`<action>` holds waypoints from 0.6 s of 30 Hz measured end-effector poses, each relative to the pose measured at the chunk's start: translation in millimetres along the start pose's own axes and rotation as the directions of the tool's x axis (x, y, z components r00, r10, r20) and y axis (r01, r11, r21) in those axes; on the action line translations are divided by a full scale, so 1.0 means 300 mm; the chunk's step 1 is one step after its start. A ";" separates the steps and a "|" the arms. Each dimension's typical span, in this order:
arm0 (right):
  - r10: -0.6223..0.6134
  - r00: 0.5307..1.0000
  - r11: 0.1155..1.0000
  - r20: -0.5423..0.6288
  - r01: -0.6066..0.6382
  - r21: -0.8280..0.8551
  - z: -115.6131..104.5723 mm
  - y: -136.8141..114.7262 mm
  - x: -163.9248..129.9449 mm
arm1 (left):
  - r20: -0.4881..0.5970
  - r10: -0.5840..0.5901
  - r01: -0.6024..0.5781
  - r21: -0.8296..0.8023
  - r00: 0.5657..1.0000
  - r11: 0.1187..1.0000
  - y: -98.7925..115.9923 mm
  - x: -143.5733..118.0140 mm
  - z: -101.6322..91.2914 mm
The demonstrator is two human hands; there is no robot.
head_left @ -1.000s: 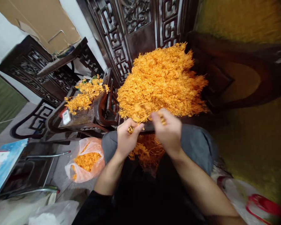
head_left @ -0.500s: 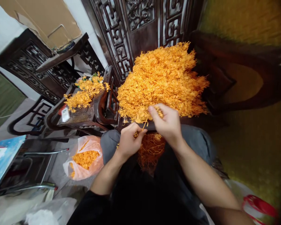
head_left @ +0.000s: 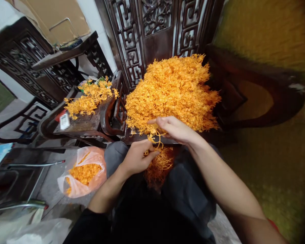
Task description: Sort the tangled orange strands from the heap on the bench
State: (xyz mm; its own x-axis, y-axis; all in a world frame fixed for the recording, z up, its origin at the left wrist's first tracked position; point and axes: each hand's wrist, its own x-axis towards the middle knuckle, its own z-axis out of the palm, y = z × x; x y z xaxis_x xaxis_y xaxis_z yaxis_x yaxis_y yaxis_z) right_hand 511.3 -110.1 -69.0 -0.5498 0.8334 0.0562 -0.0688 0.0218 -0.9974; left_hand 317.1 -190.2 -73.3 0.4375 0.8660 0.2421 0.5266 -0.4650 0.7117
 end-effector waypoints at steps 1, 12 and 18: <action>-0.010 0.998 0.998 0.055 0.013 -0.063 -0.006 -0.011 0.008 | 0.010 0.001 -0.001 -0.014 1.000 1.000 0.003 0.003 -0.005; -0.041 0.896 0.999 -0.442 0.041 -0.009 0.042 -0.006 0.116 | -0.061 -0.209 0.177 -0.332 0.976 0.926 -0.038 0.078 -0.093; -0.021 0.682 0.994 -0.731 0.090 0.055 -0.126 -0.015 0.185 | 0.077 -0.181 0.197 -0.391 0.980 0.899 -0.071 -0.038 -0.149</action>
State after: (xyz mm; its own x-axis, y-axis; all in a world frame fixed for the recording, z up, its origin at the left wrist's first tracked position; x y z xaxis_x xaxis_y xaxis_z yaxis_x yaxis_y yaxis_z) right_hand 512.5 -43.0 -63.0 0.2354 0.9716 0.0258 -0.1637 0.0658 -0.9843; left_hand 268.3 -181.8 -61.5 0.3897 0.9191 0.0579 0.2741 -0.1757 0.9455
